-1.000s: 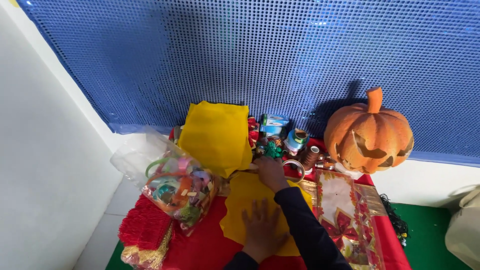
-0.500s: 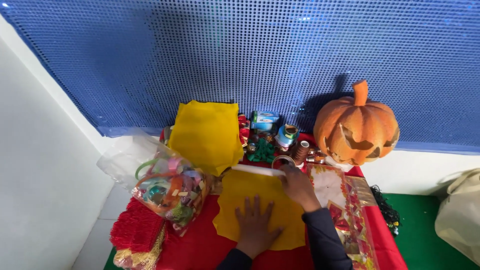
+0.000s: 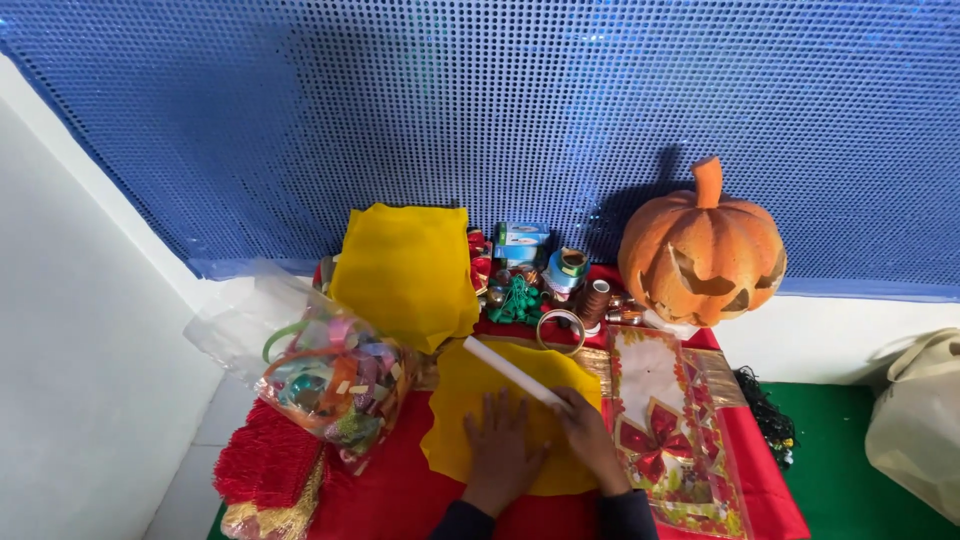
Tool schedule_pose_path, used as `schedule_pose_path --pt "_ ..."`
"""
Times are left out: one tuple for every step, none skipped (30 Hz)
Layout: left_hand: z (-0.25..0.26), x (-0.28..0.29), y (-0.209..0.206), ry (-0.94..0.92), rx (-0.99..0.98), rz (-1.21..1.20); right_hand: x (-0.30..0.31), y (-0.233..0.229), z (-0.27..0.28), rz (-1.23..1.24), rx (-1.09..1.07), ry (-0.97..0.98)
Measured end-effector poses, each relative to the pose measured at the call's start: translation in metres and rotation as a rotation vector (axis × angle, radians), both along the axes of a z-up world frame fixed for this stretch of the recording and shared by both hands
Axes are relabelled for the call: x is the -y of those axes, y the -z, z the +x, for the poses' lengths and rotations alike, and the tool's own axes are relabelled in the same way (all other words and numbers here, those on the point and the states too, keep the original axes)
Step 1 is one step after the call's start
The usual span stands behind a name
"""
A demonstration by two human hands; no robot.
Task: Cutting yellow paper with scissors and applying adhesive tape to it as part of a handicraft project.
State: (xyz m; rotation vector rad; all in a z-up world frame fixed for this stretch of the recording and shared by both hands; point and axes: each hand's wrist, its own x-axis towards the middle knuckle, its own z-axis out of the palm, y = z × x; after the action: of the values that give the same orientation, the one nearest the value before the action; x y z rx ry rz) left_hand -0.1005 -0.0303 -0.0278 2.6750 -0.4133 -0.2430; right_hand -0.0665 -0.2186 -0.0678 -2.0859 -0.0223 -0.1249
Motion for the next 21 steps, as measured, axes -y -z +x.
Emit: schedule_pose_path --pt "0.002 -0.005 0.010 -0.001 -0.001 0.000 0.002 0.001 0.000 0.000 -0.001 -0.001" --pt "0.004 -0.010 0.019 -0.002 0.087 -0.094 0.004 0.003 0.001 0.000 -0.053 0.033" --pt "0.005 -0.014 0.029 -0.001 0.175 -0.190 0.007 0.004 0.001 -0.002 -0.105 0.069" --pt "0.000 -0.023 0.028 0.000 0.174 -0.192 0.005 -0.011 -0.006 -0.003 -0.106 0.070" --pt "-0.005 -0.032 0.026 -0.029 0.203 -0.222 0.002 -0.027 -0.013 -0.031 -0.186 0.079" --pt "-0.010 -0.042 0.024 -0.057 0.232 -0.252 -0.001 -0.043 -0.019 -0.058 -0.267 0.088" --pt "-0.016 -0.051 0.008 -0.060 0.230 -0.254 0.004 -0.037 -0.018 -0.061 -0.269 0.086" --pt "-0.022 -0.060 -0.007 -0.089 0.119 -0.106 0.008 -0.030 -0.016 -0.064 -0.248 0.087" --pt "-0.029 -0.071 -0.023 -0.117 0.007 0.044 0.011 -0.023 -0.015 -0.065 -0.228 0.087" --pt "-0.034 -0.077 -0.026 -0.119 0.003 0.043 0.011 -0.026 -0.016 -0.066 -0.231 0.085" --pt "-0.039 -0.084 -0.029 -0.120 -0.102 0.085 0.010 -0.029 -0.016 -0.054 -0.248 0.088" --pt "-0.044 -0.090 -0.032 -0.120 -0.207 0.126 0.009 -0.032 -0.017 -0.042 -0.264 0.092" --pt "-0.047 -0.092 -0.040 -0.121 -0.209 0.130 0.009 -0.028 -0.016 -0.038 -0.267 0.090" --pt "-0.049 -0.093 -0.047 -0.127 -0.284 0.178 0.010 -0.023 -0.015 -0.021 -0.218 0.081" --pt "-0.052 -0.093 -0.054 -0.129 -0.362 0.227 0.011 -0.018 -0.015 -0.004 -0.172 0.077" --pt "-0.053 -0.094 -0.054 -0.127 -0.366 0.232 0.012 -0.017 -0.016 0.000 -0.177 0.078" --pt "-0.054 -0.094 -0.054 -0.131 -0.350 0.228 0.013 -0.015 -0.017 0.007 -0.100 0.048" --pt "-0.055 -0.094 -0.053 -0.136 -0.333 0.224 0.014 -0.013 -0.017 0.014 -0.023 0.018" --pt "-0.056 -0.094 -0.052 -0.131 -0.338 0.226 0.015 -0.010 -0.017 0.015 -0.029 0.022" --pt "-0.058 -0.093 -0.052 -0.139 -0.315 0.216 0.017 -0.007 -0.018 0.013 -0.029 0.042" --pt "-0.057 -0.094 -0.052 -0.150 -0.286 0.208 0.016 -0.005 -0.014 0.014 -0.022 0.061"
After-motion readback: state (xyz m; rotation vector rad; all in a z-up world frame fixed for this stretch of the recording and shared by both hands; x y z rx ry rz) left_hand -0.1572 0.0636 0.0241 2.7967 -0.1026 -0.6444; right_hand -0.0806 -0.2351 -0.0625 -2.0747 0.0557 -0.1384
